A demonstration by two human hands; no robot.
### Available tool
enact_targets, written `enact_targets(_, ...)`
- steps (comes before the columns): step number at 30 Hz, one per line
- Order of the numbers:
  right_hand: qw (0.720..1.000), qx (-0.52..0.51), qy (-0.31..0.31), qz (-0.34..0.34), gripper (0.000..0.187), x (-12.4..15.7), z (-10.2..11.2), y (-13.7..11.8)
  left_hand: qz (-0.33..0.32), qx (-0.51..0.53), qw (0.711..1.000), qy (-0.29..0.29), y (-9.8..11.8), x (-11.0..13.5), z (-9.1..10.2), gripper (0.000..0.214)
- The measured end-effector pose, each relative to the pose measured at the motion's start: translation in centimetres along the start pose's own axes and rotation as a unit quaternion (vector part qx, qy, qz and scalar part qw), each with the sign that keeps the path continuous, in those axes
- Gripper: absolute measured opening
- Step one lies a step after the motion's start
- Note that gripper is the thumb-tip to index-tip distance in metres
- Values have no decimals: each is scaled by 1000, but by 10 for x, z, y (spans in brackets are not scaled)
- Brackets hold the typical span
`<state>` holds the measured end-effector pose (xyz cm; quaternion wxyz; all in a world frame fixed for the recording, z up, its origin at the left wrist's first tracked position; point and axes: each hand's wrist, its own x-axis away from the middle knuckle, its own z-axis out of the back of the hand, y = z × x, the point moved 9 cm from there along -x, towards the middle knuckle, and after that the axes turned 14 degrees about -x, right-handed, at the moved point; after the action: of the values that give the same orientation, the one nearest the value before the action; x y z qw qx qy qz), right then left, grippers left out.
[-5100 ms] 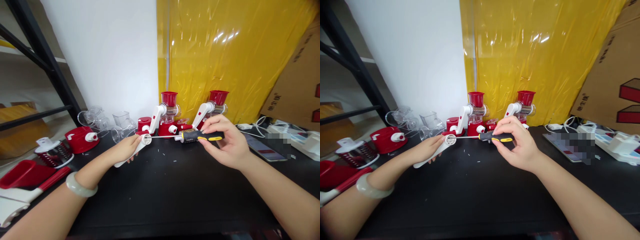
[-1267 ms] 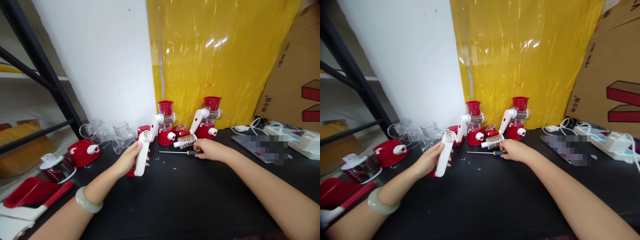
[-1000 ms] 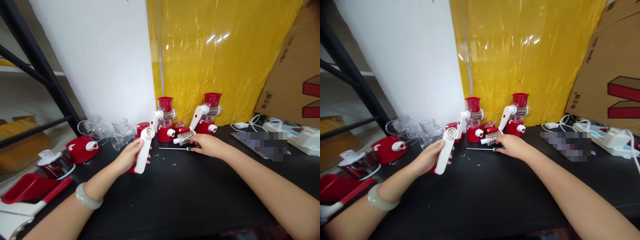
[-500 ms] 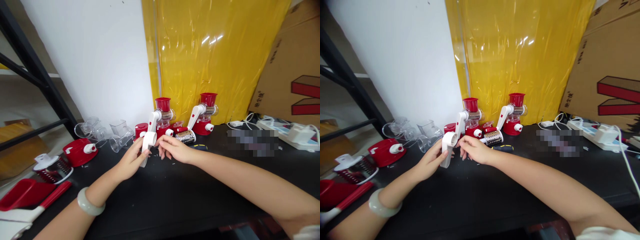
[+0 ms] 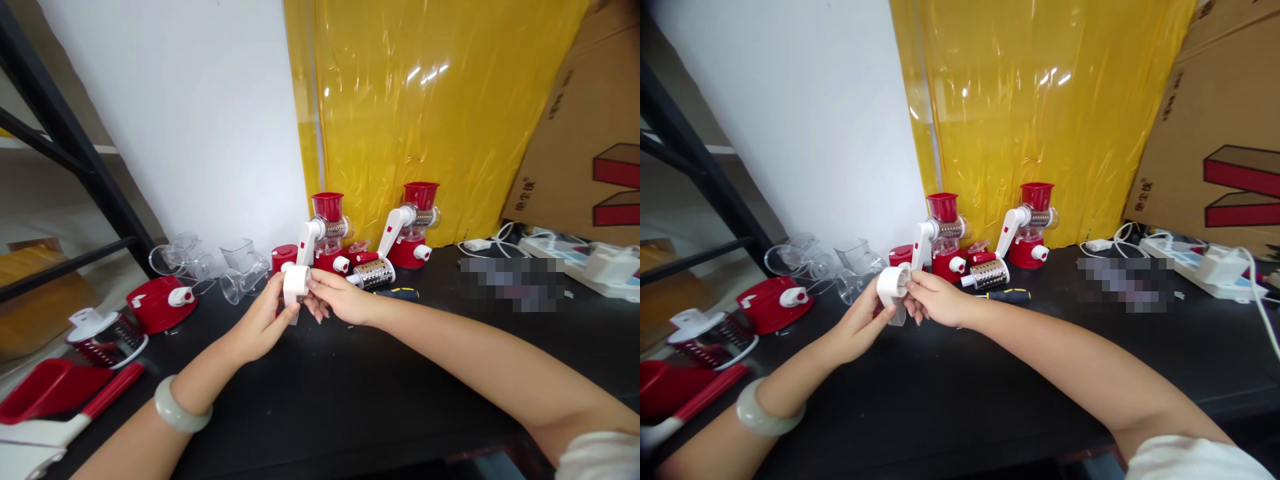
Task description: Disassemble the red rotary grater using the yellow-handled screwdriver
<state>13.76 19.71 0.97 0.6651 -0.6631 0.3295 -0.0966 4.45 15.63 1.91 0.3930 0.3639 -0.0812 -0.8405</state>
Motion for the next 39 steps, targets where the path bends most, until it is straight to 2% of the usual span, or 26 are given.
enact_targets(4, 999, 2, 10, -49, 18, 2, 3, 4, -11, -52, 998, -29, 8, -3, 1, 45)
enact_targets(7, 995, 12, -15, -101, 20, 6, 2, 10, -30, -103, 993, -44, 15, -5, 3, 42)
enact_targets(9, 993, 29, -29, -109, 20, 9, 1, 11, -44, -139, 988, -44, 20, -7, 6, 41)
enact_targets(12, 994, 62, -23, -86, 20, 13, 2, 12, -55, -190, 979, -46, 25, -7, 7, 43)
enact_targets(17, 994, 103, -16, -41, 26, 15, 1, 15, -52, -239, 969, -46, 29, -6, 7, 62)
enact_targets(22, 992, 127, 12, 10, 26, 17, 2, 11, -44, -239, 969, -46, 30, -7, 9, 47)
enact_targets(28, 993, 99, 44, 54, 27, 20, 2, 11, -52, -225, 973, -18, 34, -7, 14, 43)
enact_targets(39, 991, 102, 23, 85, 36, 21, -1, 2, -40, -216, 975, 9, 34, -5, 21, 41)
